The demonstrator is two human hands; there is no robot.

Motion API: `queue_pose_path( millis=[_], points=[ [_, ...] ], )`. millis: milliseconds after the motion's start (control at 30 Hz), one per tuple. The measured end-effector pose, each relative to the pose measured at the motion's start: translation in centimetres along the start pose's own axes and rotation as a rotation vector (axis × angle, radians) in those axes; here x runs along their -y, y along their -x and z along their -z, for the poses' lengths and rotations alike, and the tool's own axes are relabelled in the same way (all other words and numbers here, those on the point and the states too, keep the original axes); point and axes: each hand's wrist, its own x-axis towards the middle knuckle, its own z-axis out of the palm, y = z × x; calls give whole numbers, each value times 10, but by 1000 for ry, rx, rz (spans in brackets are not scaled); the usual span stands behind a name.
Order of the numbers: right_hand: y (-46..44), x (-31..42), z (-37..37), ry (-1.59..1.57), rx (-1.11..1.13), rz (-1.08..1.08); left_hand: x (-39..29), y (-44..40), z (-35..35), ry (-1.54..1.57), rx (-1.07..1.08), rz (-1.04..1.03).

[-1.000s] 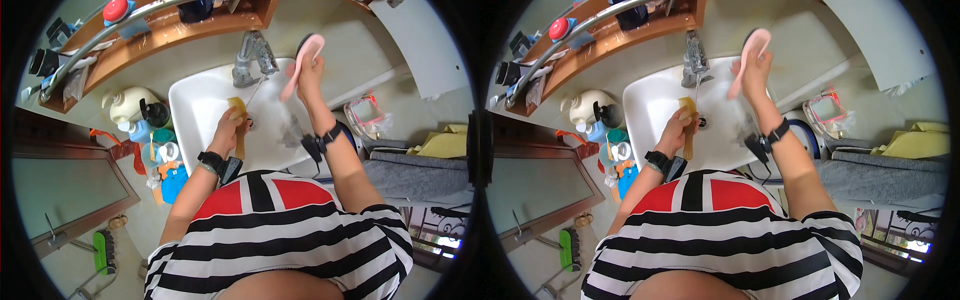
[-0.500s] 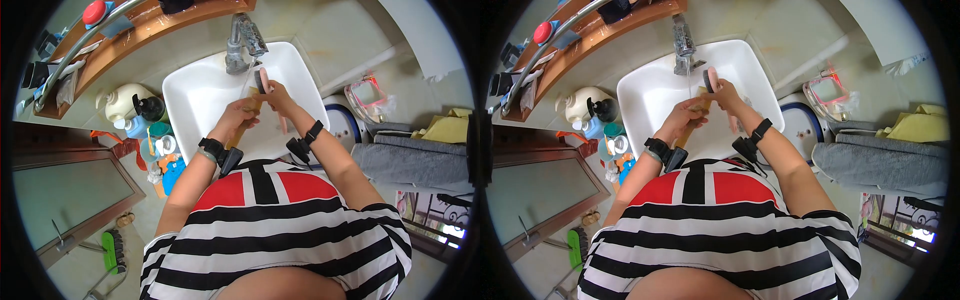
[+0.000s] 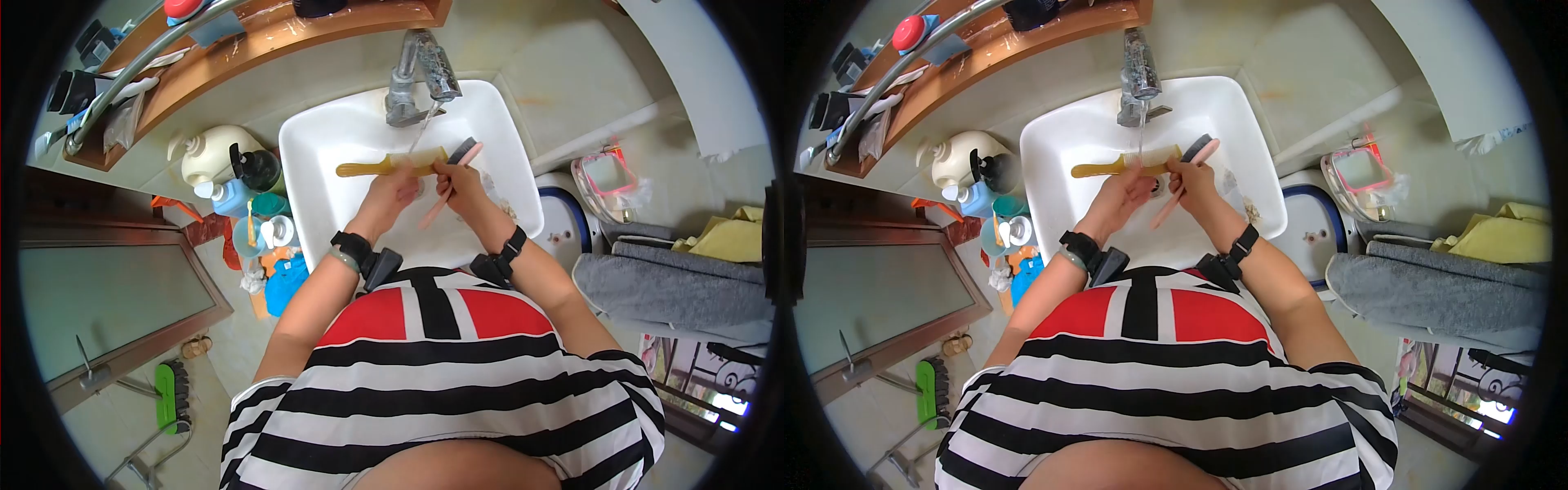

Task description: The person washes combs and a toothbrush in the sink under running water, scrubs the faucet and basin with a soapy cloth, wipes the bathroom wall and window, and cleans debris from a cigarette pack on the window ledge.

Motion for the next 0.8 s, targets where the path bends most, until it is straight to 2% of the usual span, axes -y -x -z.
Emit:
queue_pose_path(
  millis=[33, 67, 100, 133, 167, 233, 267, 333, 367, 433, 500, 567, 633, 700, 767, 800],
  points=[
    [4, -3, -2, 11, 52, -22, 0, -3, 1, -3, -4, 1],
    [8, -3, -2, 8, 52, -25, 2, -6, 1, 346, -1, -63],
    [11, -1, -1, 246, 122, 7, 3, -9, 1, 694, 2, -127],
    [14, 0, 2, 482, 190, 40, 2, -12, 2, 690, 2, -122],
    [10, -6, 7, 477, 186, 40, 2, -14, 2, 678, -15, -139],
    [0, -24, 20, 1103, -131, 690, 2, -15, 1, 659, -33, -151],
    [17, -16, 13, 1099, -138, 687, 1, -14, -2, 616, -25, -154],
    [47, 3, 2, 1252, 225, 701, 3, -14, -8, 569, -13, -147],
    [44, -1, 2, 1249, 214, 701, 3, -16, -12, 581, -3, -163],
    [37, -13, -2, 1499, 293, 915, 5, -18, -16, 585, 14, -167],
    [43, -1, -16, 1440, 319, 888, 3, -17, -14, 503, 14, -213],
    [42, 12, -30, 1494, 309, 516, 2, -15, -10, 461, 17, -232],
    [34, 10, -34, 1464, 283, 456, 3, -11, -1, 190, 52, -184],
    [28, -4, -33, 1435, 270, 407, 5, -12, 5, 248, 49, -202],
    [43, -29, -34, 1513, 310, 740, 3, -13, 11, 348, -36, -211],
    [53, -22, -37, 1435, 382, 1093, 4, -12, 13, 370, -46, -170]
  ],
)
